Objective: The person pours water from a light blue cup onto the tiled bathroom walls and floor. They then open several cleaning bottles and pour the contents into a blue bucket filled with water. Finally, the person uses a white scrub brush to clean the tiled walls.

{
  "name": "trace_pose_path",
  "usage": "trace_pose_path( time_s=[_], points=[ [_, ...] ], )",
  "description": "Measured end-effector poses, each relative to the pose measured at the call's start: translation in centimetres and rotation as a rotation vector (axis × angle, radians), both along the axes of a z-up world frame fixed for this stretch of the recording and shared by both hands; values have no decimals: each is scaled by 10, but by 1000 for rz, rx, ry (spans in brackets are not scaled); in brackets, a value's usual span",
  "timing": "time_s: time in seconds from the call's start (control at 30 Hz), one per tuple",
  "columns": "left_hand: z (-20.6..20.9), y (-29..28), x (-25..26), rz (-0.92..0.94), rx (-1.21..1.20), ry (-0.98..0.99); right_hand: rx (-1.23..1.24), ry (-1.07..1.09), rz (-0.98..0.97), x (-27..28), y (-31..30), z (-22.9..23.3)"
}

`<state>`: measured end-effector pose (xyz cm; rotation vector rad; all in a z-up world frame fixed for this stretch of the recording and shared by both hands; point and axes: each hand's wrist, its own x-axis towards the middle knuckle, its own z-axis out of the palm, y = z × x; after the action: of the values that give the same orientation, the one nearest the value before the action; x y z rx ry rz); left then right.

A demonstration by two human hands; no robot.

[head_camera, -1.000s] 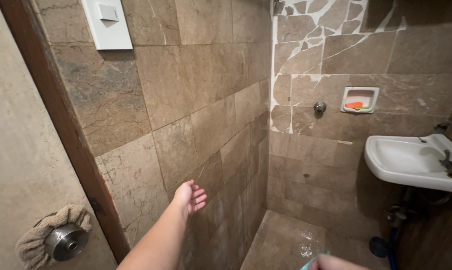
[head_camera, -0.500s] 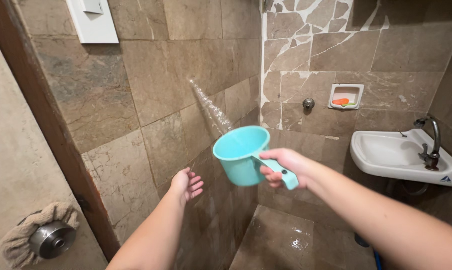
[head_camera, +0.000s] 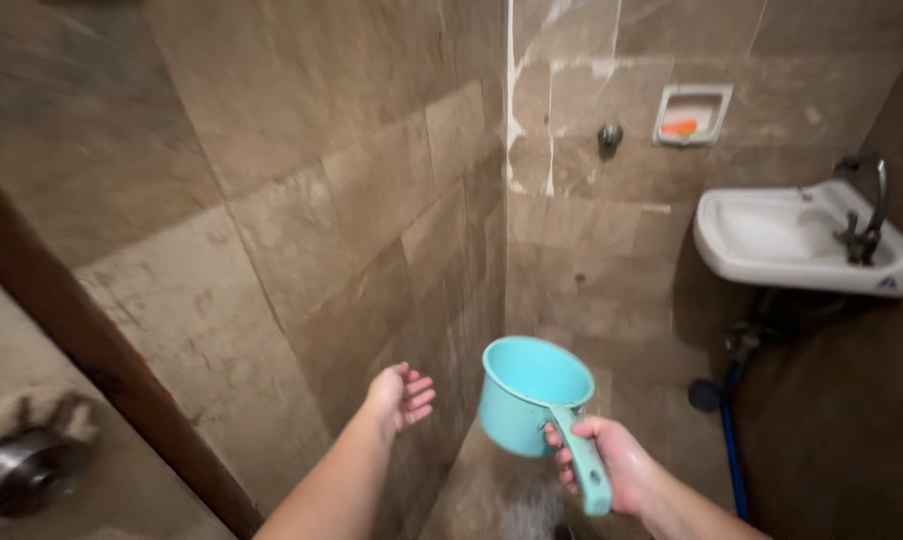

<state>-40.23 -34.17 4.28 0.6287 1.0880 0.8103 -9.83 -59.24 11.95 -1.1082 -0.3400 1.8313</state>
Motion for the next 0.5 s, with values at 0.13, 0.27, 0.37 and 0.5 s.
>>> trace_pose_path(
  time_s=[0.13,0.27,0.37,0.5],
  points=[
    [-75,-46,31,-95,-125,48,57,-76,-150,7,4,-70],
    [-115,-100,85,-183,-302,25,147,-182,-249,11,18,-102],
    [-118,-123,130,-232,-376,-95,163,-224,-312,6,25,-94],
    [-124,-125,160,-315,-363,-174,153,-142,-418,11,16,-93]
  ],
)
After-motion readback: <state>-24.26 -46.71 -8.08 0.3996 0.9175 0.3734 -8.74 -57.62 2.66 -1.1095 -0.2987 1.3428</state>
